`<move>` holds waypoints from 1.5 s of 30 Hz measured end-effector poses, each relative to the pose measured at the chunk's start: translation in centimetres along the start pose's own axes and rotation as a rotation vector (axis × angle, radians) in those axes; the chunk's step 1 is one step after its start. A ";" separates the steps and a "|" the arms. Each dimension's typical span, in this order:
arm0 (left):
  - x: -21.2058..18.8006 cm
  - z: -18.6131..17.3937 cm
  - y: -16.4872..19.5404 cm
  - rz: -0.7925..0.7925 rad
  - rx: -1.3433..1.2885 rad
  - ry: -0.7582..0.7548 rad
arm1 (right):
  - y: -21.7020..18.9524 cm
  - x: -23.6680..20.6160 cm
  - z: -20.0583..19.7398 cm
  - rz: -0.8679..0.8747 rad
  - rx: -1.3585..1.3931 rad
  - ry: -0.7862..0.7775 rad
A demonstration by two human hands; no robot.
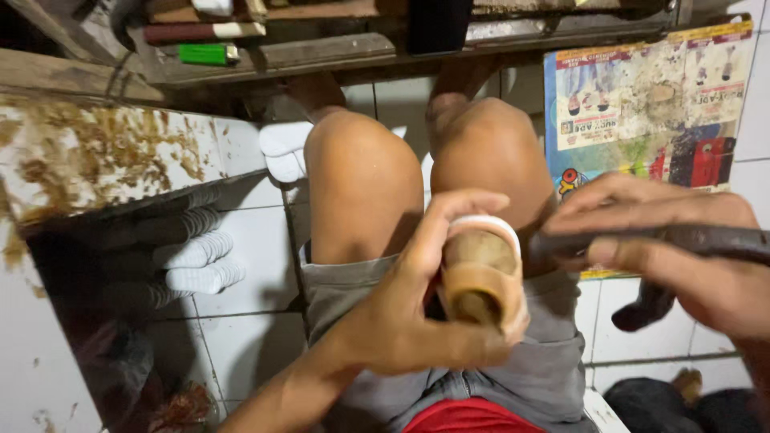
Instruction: The person assembles children's sandals by inserting white insoles into the uppers and then using a heated metal tool to press and shape the edges. The person handles multiple sandals one at a time, placing finished units on a nearby shelf.
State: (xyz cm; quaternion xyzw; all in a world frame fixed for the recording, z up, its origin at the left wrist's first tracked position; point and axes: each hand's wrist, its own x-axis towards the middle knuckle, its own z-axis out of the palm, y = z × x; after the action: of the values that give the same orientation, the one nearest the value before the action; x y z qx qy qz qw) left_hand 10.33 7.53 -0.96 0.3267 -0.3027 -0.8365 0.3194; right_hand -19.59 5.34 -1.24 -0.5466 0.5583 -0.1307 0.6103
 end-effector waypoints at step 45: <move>-1.0 6.8 -7.4 0.470 0.389 -0.016 | 3.9 -8.9 8.3 -0.351 0.495 0.159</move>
State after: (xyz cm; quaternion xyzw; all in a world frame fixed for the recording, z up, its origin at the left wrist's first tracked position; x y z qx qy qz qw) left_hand 3.37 14.80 -1.78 0.2961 -0.5272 -0.6684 0.4332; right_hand -17.57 17.91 -1.46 -0.4573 0.4527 -0.4083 0.6475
